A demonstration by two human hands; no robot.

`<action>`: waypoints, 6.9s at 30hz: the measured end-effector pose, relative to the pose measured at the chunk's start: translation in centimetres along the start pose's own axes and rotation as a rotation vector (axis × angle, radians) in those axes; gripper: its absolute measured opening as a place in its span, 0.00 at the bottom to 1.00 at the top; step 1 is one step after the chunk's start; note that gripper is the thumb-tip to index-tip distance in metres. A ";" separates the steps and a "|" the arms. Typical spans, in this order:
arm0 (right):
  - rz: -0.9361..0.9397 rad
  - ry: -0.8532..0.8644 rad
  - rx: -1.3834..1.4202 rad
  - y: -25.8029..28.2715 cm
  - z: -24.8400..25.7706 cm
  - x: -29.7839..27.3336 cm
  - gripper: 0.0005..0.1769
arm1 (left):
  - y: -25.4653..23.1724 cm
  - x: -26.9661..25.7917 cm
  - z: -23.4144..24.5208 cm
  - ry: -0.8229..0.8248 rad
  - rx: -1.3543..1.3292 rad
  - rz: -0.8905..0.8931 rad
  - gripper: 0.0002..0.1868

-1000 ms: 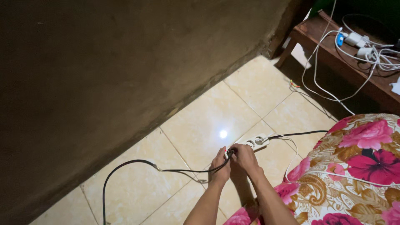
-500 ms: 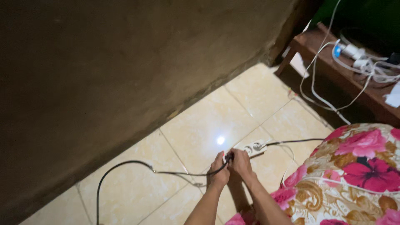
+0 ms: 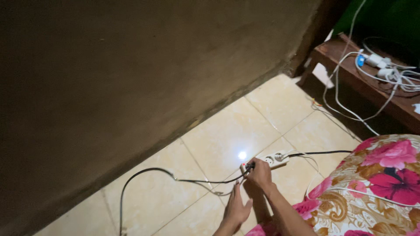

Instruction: The person assembles a small white table fan by attaching the fan blades to the motor shaft, securing them with a nut, and then plugging the fan into a power strip. The person then turns the fan on to test it.

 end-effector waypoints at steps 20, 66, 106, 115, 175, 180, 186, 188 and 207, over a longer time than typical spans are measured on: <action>0.138 -0.102 0.173 7.6 -1.3 -14.3 0.35 | 24.8 -25.2 25.2 -0.743 -0.681 0.084 0.31; 1.317 0.982 -0.337 48.7 -38.5 -51.9 0.55 | 27.6 -52.1 26.8 -1.394 0.263 -0.013 0.09; 1.173 0.951 -0.205 45.2 -41.5 -52.4 0.61 | 35.0 -59.3 36.4 -1.898 -0.906 -0.186 0.46; 0.965 0.922 -0.153 45.2 -41.5 -52.2 0.62 | 48.8 -49.0 35.5 -1.459 -0.846 0.590 0.56; 1.280 0.954 -0.424 54.9 -48.6 -47.4 0.62 | 49.7 -44.5 44.7 -1.269 -0.389 0.501 0.68; 1.258 0.973 -0.471 54.9 -48.9 -47.7 0.63 | 49.9 -44.3 44.5 -1.276 -0.266 0.509 0.71; 1.271 0.964 -0.486 54.9 -48.7 -47.6 0.64 | 47.6 -44.8 45.5 -1.311 -0.339 0.500 0.69; 1.267 0.965 -0.516 55.1 -48.7 -47.7 0.64 | 47.3 -44.6 45.3 -1.297 -0.642 0.506 0.68; 1.173 1.072 -0.064 55.1 -40.8 -49.0 0.59 | 43.8 -47.2 41.2 -1.359 -0.561 0.389 0.58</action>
Point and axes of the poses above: each hand's wrist, its own x-axis towards the middle knuckle, its own z-axis out of the back of the hand, y = z × x, the point moved 8 cm from there along x, towards the middle knuckle, and after that the axes turned 4 degrees about -x, right-handed, at the moved point
